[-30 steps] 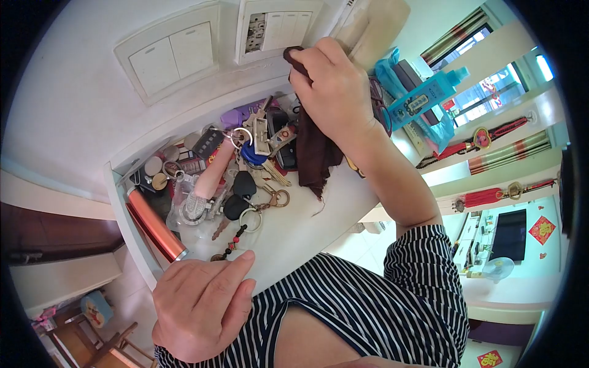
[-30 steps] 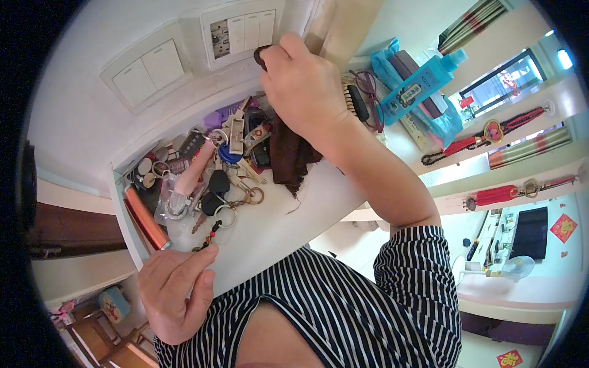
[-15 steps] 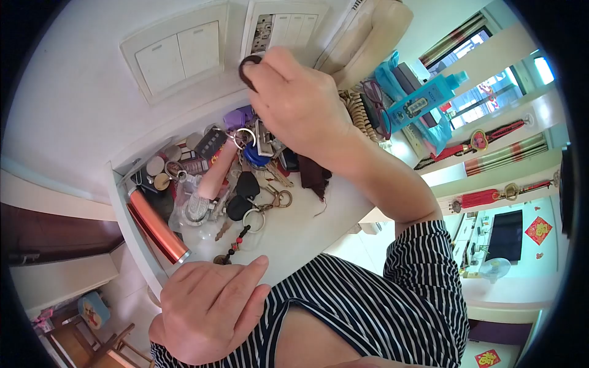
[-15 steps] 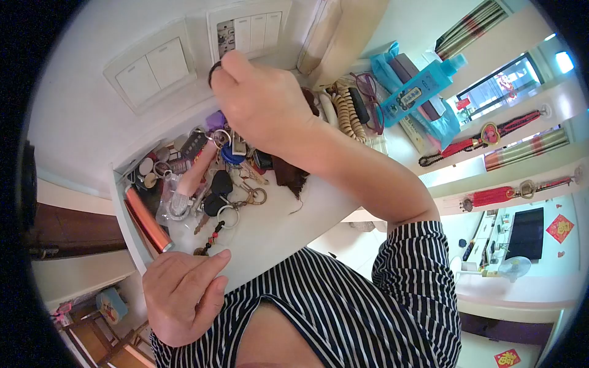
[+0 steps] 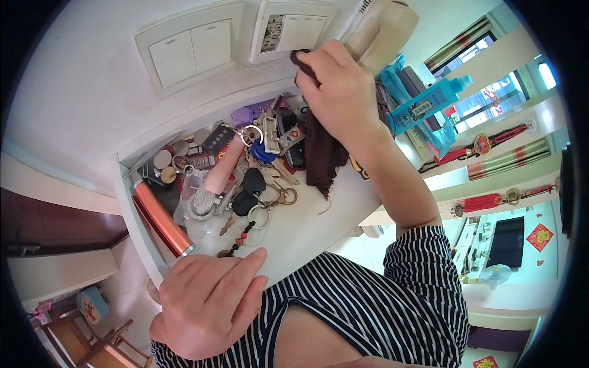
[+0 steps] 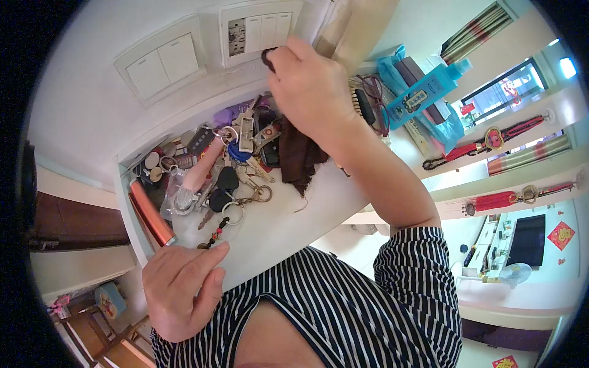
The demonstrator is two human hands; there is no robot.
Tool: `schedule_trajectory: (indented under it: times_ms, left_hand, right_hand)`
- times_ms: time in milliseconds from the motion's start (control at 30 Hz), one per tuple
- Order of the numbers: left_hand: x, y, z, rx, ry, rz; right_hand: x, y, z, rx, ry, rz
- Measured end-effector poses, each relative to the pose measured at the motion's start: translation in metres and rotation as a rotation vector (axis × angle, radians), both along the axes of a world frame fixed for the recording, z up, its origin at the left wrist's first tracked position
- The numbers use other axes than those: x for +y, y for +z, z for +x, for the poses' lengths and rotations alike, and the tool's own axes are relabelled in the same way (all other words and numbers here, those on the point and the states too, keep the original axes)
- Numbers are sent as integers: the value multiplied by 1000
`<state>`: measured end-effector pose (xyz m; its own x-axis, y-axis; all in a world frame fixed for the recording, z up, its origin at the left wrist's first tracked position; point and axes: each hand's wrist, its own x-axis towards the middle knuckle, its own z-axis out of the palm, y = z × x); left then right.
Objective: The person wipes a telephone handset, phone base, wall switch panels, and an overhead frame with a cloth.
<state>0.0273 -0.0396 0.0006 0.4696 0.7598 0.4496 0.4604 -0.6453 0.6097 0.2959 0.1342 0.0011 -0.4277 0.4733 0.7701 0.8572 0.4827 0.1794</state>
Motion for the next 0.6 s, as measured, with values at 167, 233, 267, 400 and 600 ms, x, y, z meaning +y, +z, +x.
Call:
schedule_trajectory:
  times_ms: [167,233,267,400,600]
  left_hand:
    - [-1,1,1,32,12,1]
    - [-1,1,0,49,21,12]
    - [-1,2,0,52,21,8]
    - [0,1,-2,-7,-2,1]
    - [0,0,-1,3,-26,22]
  right_hand:
    - [1,3,7,46,-99,-38]
    - [1,4,6,73,-113,-19]
    - [1,5,5,70,-109,-19]
    - [-1,5,1,37,-166,-34]
    - [-2,-1,-13,35,-35,-35]
